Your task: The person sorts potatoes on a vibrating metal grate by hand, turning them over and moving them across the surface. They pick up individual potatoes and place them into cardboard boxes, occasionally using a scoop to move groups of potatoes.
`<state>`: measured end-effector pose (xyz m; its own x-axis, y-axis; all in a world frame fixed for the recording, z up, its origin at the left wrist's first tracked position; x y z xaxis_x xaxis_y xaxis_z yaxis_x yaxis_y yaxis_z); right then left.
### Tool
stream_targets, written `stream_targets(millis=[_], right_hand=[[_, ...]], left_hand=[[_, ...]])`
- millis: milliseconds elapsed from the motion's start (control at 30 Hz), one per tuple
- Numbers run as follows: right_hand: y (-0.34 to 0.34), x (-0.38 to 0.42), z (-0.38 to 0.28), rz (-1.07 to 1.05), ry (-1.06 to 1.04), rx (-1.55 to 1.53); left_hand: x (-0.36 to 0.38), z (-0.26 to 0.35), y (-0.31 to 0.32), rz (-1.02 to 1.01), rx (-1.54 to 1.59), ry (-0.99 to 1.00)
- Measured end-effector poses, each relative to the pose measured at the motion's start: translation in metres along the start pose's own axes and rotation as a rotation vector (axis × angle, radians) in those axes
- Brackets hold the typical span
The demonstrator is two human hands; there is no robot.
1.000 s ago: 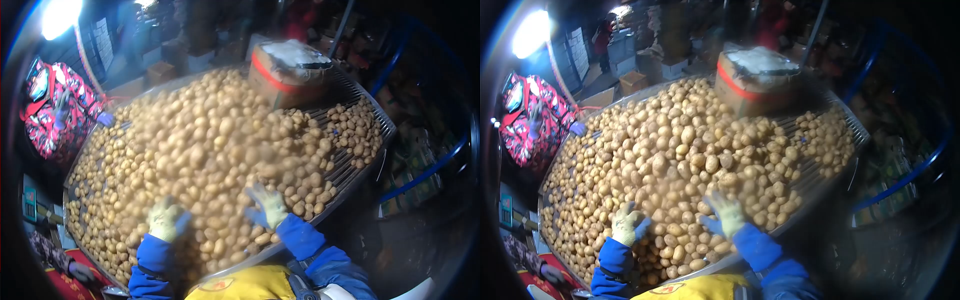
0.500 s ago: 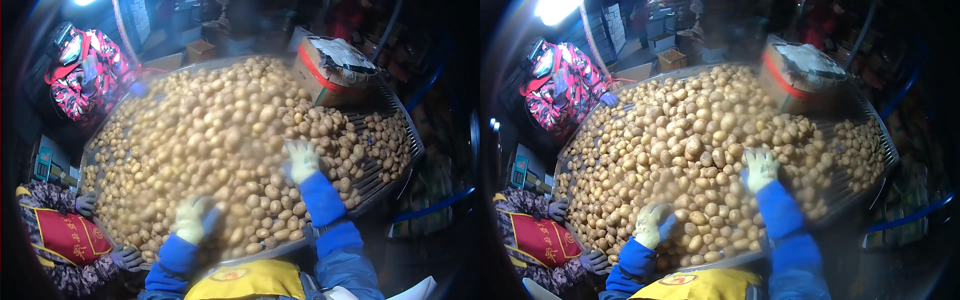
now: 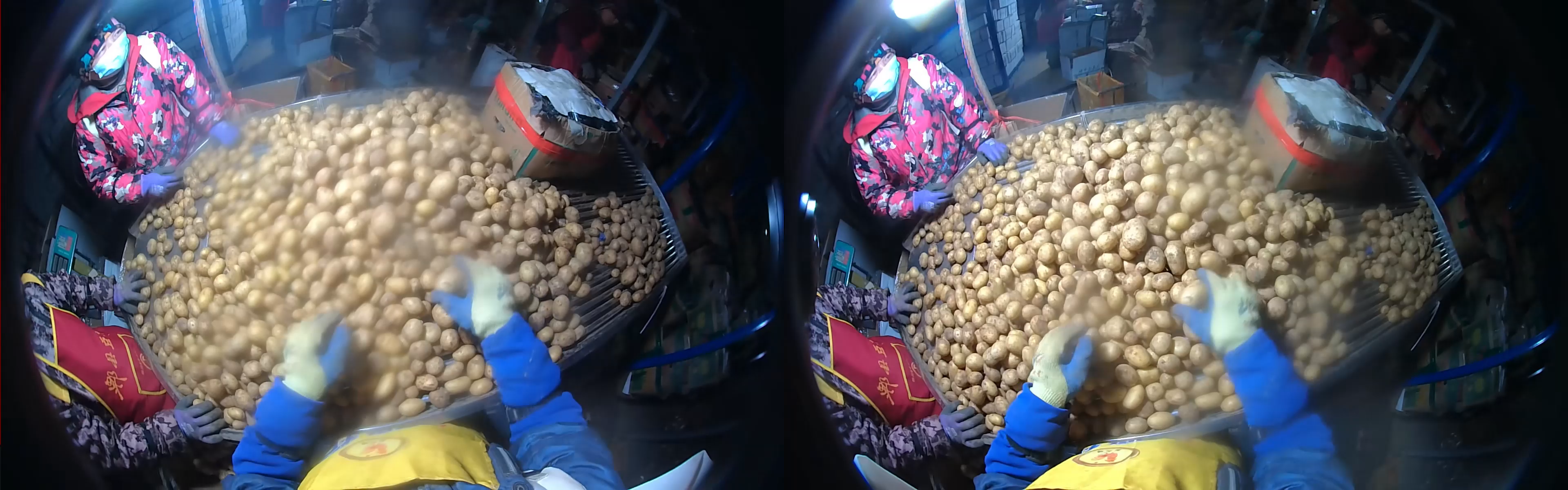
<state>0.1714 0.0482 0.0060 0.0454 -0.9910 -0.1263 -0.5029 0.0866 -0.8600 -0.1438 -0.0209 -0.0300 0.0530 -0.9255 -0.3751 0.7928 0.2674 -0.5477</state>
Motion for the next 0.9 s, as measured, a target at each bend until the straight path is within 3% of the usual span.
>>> stream_targets(millis=[100, 200, 300, 333, 400, 467, 533, 633, 667, 700, 733, 767, 867, 900], right_hand=[[0.002, 0.016, -0.056, -0.118, -0.017, -0.366], [0.018, 0.01, -0.085, -0.13, -0.176, -0.484], [0.058, -0.047, -0.052, -0.025, -0.166, -0.405], [0.063, -0.068, -0.048, -0.007, -0.154, -0.325], [0.067, -0.093, -0.052, 0.085, -0.185, -0.002], [0.089, -0.118, -0.056, 0.024, -0.273, 0.256], [0.111, -0.136, -0.061, -0.047, -0.283, 0.445], [0.122, -0.14, -0.039, 0.005, -0.357, 0.303], [0.1, -0.137, -0.05, -0.154, -0.295, 0.292], [0.089, -0.129, -0.052, -0.198, -0.302, 0.181], [0.087, -0.119, -0.048, -0.092, -0.401, 0.055], [0.061, -0.103, -0.069, -0.166, -0.342, -0.14], [0.061, -0.06, -0.075, -0.133, -0.474, -0.417], [0.066, -0.042, -0.083, -0.071, -0.567, -0.221]], left_hand=[[-0.001, 0.029, 0.016, 0.145, 0.39, -0.249], [-0.009, 0.045, 0.016, -0.153, 1.27, -0.786], [0.008, 0.011, 0.031, -0.155, 1.933, -1.254], [0.011, -0.001, 0.035, -0.076, 1.933, -1.319], [0.018, -0.009, 0.035, -0.096, 1.876, -1.29], [0.022, -0.011, 0.033, -0.057, 1.87, -1.338], [0.015, 0.022, 0.015, -0.036, 1.52, -1.253], [0.035, -0.013, 0.029, -0.084, 1.528, -1.188], [0.039, -0.016, 0.032, -0.086, 1.485, -1.159], [0.035, -0.015, 0.03, -0.106, 1.482, -1.153], [0.032, -0.014, 0.029, -0.126, 1.479, -1.146], [0.028, -0.013, 0.028, -0.146, 1.476, -1.138], [0.019, -0.013, 0.041, -0.272, 1.597, -0.976], [0.013, -0.013, 0.044, -0.354, 1.764, -1.007]])
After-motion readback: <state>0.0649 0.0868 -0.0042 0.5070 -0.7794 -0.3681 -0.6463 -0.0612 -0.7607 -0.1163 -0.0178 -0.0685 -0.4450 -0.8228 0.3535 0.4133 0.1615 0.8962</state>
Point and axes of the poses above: each hand's wrist, its own x-axis away from the middle knuckle, its own y-axis out of the palm, z = x × y, the point moved 2 cm from there along -x, towards the middle knuckle, and after that the axes turned 4 degrees about z, right-handed, at the moved point
